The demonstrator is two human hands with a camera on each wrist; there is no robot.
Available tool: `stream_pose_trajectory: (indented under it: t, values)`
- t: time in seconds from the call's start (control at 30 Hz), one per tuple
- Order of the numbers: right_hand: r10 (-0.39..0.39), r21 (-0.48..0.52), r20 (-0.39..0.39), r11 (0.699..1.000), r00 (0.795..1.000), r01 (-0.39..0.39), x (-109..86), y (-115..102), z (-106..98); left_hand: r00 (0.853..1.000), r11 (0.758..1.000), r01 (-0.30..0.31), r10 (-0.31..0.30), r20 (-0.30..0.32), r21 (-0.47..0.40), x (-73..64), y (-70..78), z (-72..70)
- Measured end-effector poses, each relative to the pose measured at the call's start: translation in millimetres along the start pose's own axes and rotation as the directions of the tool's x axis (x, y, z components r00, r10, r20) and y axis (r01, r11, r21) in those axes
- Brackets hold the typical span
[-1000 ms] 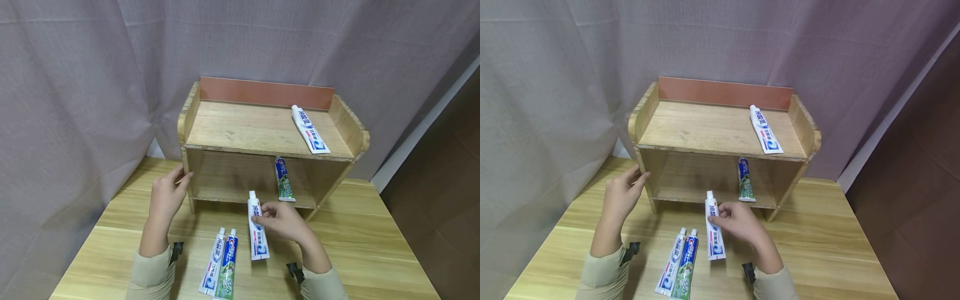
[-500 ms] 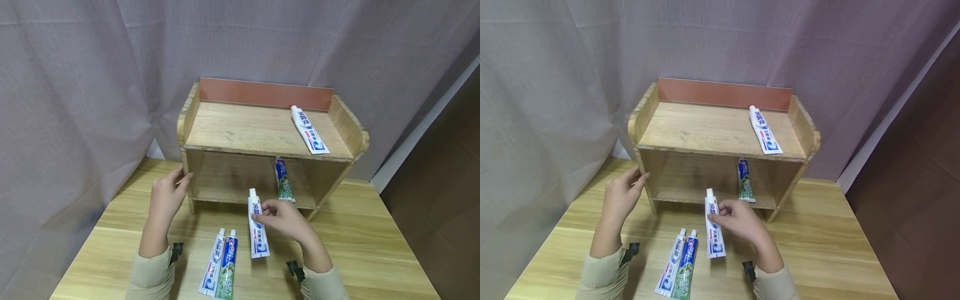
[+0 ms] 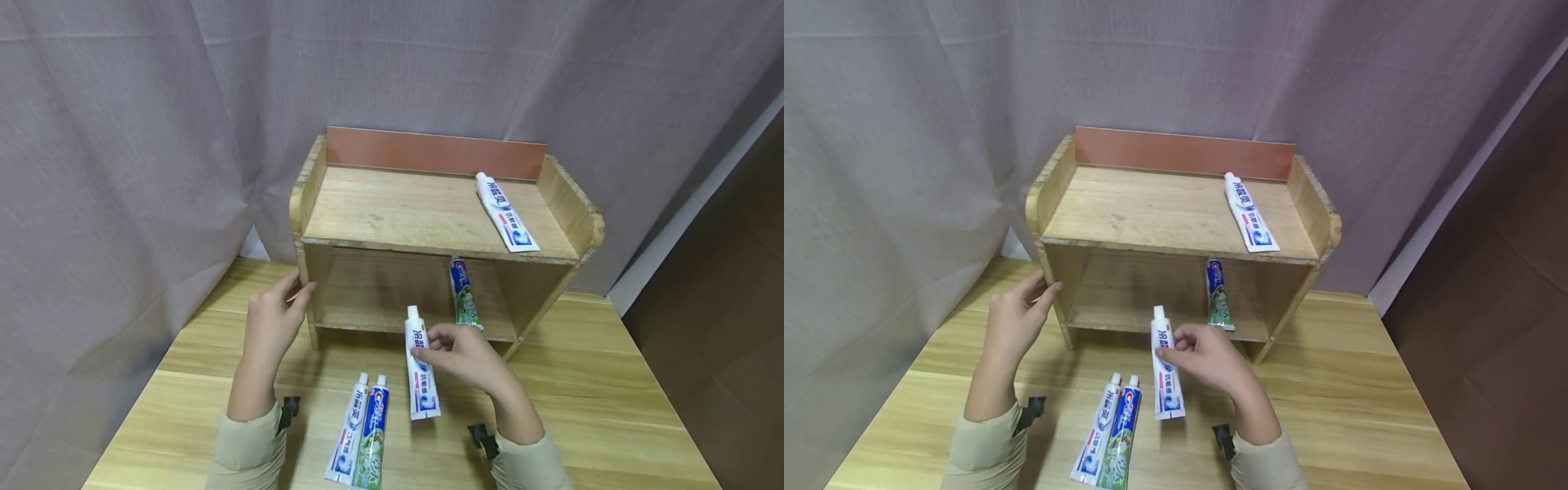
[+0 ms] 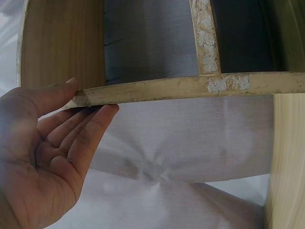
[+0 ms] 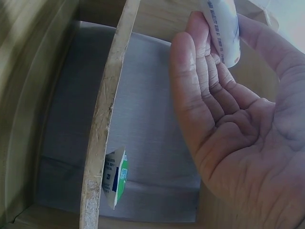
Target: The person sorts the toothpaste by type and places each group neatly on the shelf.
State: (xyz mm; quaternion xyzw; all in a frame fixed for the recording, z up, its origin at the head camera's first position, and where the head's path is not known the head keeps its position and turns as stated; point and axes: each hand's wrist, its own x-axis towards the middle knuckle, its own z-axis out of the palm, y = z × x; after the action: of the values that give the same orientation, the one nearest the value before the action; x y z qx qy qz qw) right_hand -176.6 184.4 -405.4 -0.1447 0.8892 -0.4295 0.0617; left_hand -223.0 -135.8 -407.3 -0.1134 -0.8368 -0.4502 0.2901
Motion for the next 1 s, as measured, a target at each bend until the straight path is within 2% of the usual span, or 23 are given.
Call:
stream_pose_trajectory:
  t: [0.4, 1.0]
  values:
    - [0.003, 0.008, -0.006, 1.0, 1.0, -0.002, -2.1, -4.4, -2.1, 1.0, 1.0, -0.012, 0.012, -0.002, 0.009, -0.9, -1.8, 0.4]
    - [-0.035, -0.02, -0.027, 0.999, 0.999, 0.034, -3.3, -11.5, -7.8, 1.0, 1.0, 0.006, -0.006, 0.005, 0.011, -0.1, -2.1, 1.0]
